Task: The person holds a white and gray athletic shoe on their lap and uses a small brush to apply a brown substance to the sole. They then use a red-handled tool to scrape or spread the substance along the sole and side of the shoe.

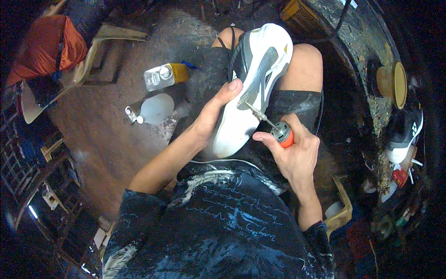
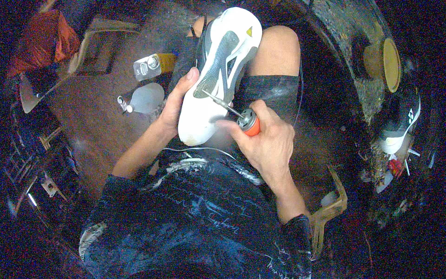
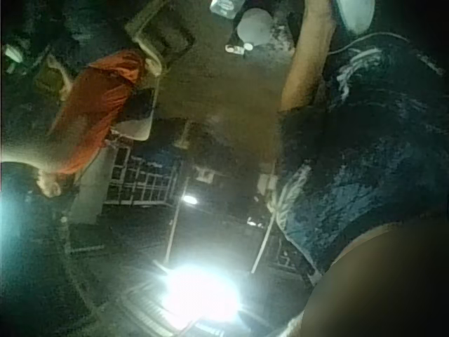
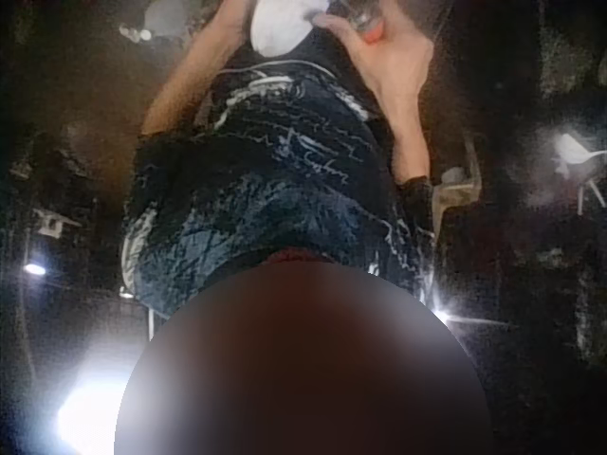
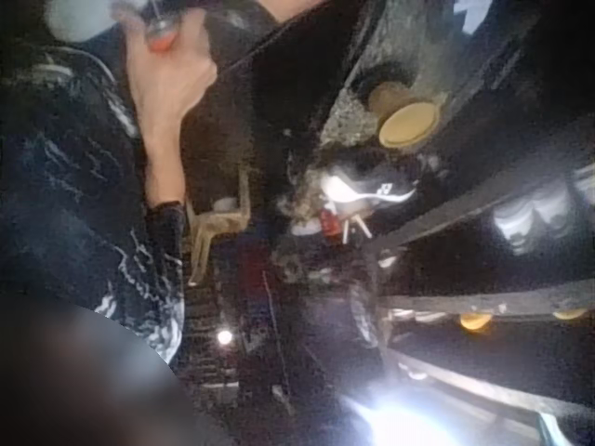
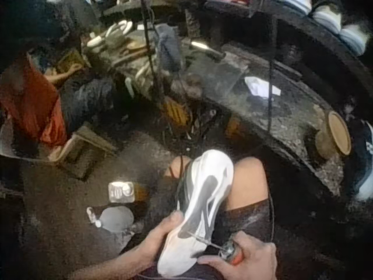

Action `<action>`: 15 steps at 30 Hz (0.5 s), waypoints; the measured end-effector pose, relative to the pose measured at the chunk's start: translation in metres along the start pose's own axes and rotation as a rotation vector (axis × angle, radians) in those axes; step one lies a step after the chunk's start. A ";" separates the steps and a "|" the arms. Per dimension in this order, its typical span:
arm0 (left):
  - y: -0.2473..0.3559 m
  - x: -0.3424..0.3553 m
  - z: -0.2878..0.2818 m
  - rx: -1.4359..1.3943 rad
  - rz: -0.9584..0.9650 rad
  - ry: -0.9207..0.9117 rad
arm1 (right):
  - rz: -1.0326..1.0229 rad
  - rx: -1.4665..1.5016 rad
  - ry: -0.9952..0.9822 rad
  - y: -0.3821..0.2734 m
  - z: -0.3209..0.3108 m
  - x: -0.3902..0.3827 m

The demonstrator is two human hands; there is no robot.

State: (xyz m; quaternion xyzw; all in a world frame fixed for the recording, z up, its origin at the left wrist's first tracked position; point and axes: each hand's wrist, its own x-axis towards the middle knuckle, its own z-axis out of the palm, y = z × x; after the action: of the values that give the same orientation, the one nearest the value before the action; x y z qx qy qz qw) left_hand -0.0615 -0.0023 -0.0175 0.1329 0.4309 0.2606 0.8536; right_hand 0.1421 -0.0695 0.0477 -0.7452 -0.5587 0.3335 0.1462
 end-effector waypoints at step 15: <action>-0.015 0.005 -0.003 0.036 0.090 -0.036 | 0.039 0.018 0.019 -0.004 0.001 0.007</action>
State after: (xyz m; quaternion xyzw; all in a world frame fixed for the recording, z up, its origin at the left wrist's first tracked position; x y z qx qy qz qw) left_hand -0.0568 -0.0117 -0.0294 0.1723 0.4137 0.2882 0.8462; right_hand 0.1396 -0.0619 0.0471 -0.7577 -0.5396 0.3343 0.1516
